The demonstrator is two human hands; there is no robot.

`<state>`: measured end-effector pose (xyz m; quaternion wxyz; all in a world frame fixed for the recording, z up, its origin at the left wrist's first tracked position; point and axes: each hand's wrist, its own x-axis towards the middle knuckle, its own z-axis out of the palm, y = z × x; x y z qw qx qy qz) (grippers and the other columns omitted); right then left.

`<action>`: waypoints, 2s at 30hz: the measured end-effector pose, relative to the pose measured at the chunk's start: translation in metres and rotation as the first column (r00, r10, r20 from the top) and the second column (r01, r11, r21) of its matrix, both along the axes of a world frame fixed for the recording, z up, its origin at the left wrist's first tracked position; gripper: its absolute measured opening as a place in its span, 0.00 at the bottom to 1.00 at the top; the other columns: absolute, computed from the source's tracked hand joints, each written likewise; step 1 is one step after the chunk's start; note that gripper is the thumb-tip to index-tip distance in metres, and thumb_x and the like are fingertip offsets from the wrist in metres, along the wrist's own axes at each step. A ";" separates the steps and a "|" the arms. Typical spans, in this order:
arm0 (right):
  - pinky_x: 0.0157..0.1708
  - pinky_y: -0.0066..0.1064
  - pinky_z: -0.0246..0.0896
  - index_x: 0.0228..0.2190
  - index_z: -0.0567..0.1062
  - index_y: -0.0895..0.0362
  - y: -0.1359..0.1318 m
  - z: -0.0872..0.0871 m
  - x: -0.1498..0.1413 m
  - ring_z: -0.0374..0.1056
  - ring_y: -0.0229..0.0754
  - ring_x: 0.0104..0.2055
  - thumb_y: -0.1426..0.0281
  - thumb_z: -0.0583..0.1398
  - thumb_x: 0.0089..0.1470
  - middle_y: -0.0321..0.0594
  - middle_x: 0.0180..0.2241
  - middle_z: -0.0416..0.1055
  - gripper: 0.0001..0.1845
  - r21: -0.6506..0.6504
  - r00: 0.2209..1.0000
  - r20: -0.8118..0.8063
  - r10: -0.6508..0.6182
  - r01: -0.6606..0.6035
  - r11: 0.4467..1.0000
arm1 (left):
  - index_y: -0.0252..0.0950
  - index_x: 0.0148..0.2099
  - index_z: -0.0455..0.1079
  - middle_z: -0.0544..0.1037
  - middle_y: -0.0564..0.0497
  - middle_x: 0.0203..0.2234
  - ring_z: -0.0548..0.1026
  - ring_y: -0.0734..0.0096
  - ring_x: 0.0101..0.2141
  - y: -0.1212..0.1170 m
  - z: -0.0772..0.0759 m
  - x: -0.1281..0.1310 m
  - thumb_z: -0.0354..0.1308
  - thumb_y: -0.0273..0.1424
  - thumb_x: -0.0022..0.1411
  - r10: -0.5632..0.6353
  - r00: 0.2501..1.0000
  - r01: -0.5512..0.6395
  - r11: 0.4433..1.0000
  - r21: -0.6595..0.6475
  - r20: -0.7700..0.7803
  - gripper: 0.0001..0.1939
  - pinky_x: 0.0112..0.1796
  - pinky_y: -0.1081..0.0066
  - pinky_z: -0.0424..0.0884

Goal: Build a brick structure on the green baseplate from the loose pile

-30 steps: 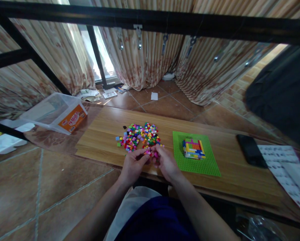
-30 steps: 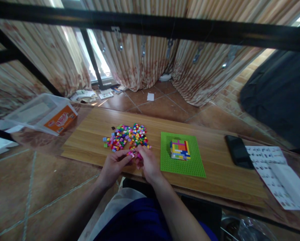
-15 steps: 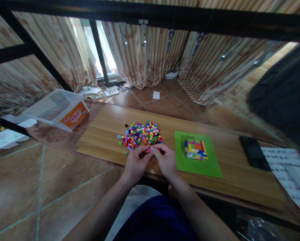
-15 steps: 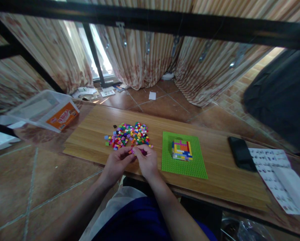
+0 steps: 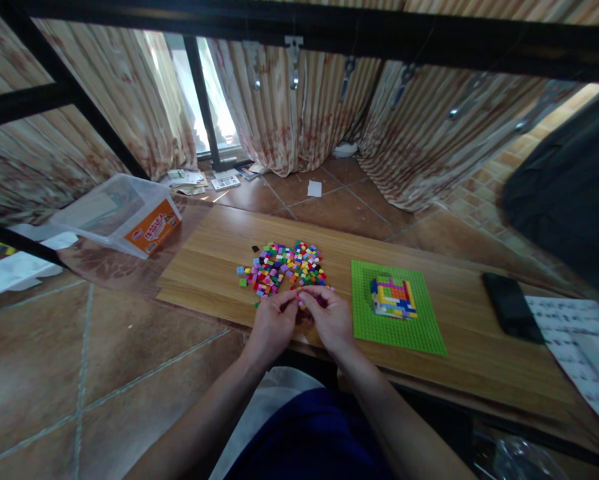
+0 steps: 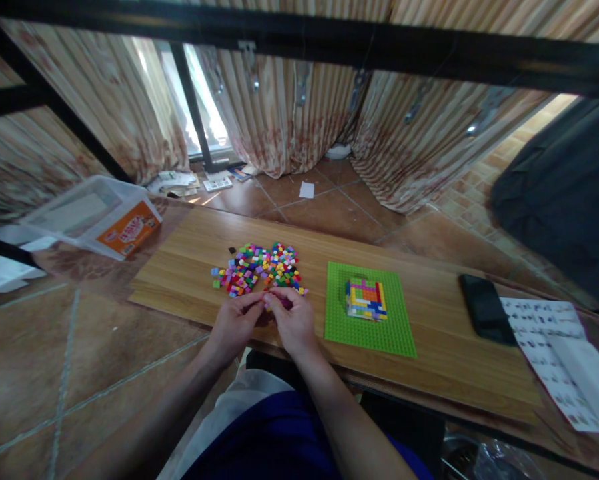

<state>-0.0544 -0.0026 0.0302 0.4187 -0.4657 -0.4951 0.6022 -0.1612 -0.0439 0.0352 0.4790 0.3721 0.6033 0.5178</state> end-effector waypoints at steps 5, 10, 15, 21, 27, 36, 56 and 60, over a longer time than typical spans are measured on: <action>0.23 0.29 0.67 0.32 0.80 0.56 -0.001 -0.002 0.001 0.71 0.39 0.24 0.59 0.66 0.45 0.37 0.25 0.76 0.15 -0.023 1.000 0.026 0.001 0.000 1.000 | 0.36 0.43 0.77 0.81 0.48 0.32 0.78 0.68 0.32 -0.003 0.011 0.002 0.47 0.27 0.61 -0.059 0.926 0.078 0.996 0.038 -0.373 0.16 0.34 0.71 0.73; 0.26 0.31 0.70 0.30 0.80 0.57 0.000 -0.003 0.002 0.71 0.40 0.25 0.59 0.67 0.44 0.38 0.26 0.77 0.14 -0.063 1.000 0.003 -0.015 0.015 0.998 | 0.34 0.45 0.75 0.81 0.46 0.34 0.78 0.67 0.33 -0.006 0.019 0.006 0.46 0.27 0.64 -0.045 0.831 0.070 0.997 0.024 -0.554 0.16 0.35 0.70 0.72; 0.27 0.31 0.70 0.26 0.78 0.57 -0.002 0.002 0.001 0.70 0.38 0.23 0.59 0.67 0.42 0.35 0.22 0.75 0.13 -0.139 0.995 -0.095 -0.026 0.012 0.990 | 0.35 0.44 0.75 0.81 0.47 0.36 0.78 0.68 0.36 -0.005 0.012 0.009 0.48 0.27 0.65 0.051 0.839 0.021 0.992 0.126 -0.541 0.14 0.39 0.70 0.73; 0.27 0.29 0.69 0.26 0.78 0.57 -0.001 0.008 0.002 0.69 0.37 0.24 0.60 0.67 0.42 0.34 0.23 0.75 0.13 -0.182 0.990 -0.139 0.020 -0.046 0.982 | 0.35 0.45 0.76 0.82 0.47 0.39 0.79 0.68 0.38 -0.004 0.009 0.010 0.49 0.26 0.64 0.085 0.833 0.006 0.987 0.161 -0.547 0.14 0.41 0.71 0.73; 0.26 0.30 0.68 0.26 0.78 0.57 0.002 0.004 0.004 0.69 0.38 0.24 0.59 0.66 0.43 0.35 0.23 0.74 0.13 -0.121 0.999 -0.035 0.015 -0.019 0.992 | 0.36 0.45 0.76 0.82 0.46 0.38 0.79 0.66 0.37 -0.004 0.006 0.015 0.50 0.27 0.63 0.077 0.856 -0.013 0.992 0.127 -0.511 0.14 0.40 0.69 0.73; 0.27 0.30 0.66 0.25 0.77 0.58 -0.001 -0.009 -0.002 0.69 0.39 0.26 0.59 0.63 0.45 0.37 0.24 0.74 0.13 -0.031 0.992 -0.004 -0.124 0.124 0.992 | 0.35 0.41 0.76 0.81 0.45 0.36 0.78 0.66 0.36 0.002 -0.008 0.024 0.53 0.32 0.63 0.212 0.917 -0.182 0.976 0.118 -0.338 0.12 0.39 0.68 0.74; 0.27 0.30 0.63 0.26 0.78 0.58 -0.003 -0.017 -0.009 0.68 0.40 0.25 0.60 0.61 0.49 0.38 0.23 0.74 0.14 0.057 0.967 0.091 -0.239 0.235 0.970 | 0.34 0.37 0.76 0.81 0.47 0.32 0.78 0.67 0.33 0.010 -0.011 0.027 0.54 0.29 0.59 0.278 0.916 -0.264 0.961 0.089 -0.288 0.10 0.38 0.68 0.73; 0.25 0.29 0.63 0.26 0.78 0.58 -0.003 -0.013 -0.009 0.67 0.39 0.23 0.59 0.61 0.49 0.37 0.22 0.74 0.14 0.051 0.966 0.082 -0.247 0.243 0.969 | 0.34 0.36 0.76 0.81 0.48 0.30 0.78 0.68 0.32 0.012 -0.010 0.028 0.54 0.29 0.58 0.290 0.939 -0.280 0.957 0.076 -0.187 0.09 0.37 0.70 0.74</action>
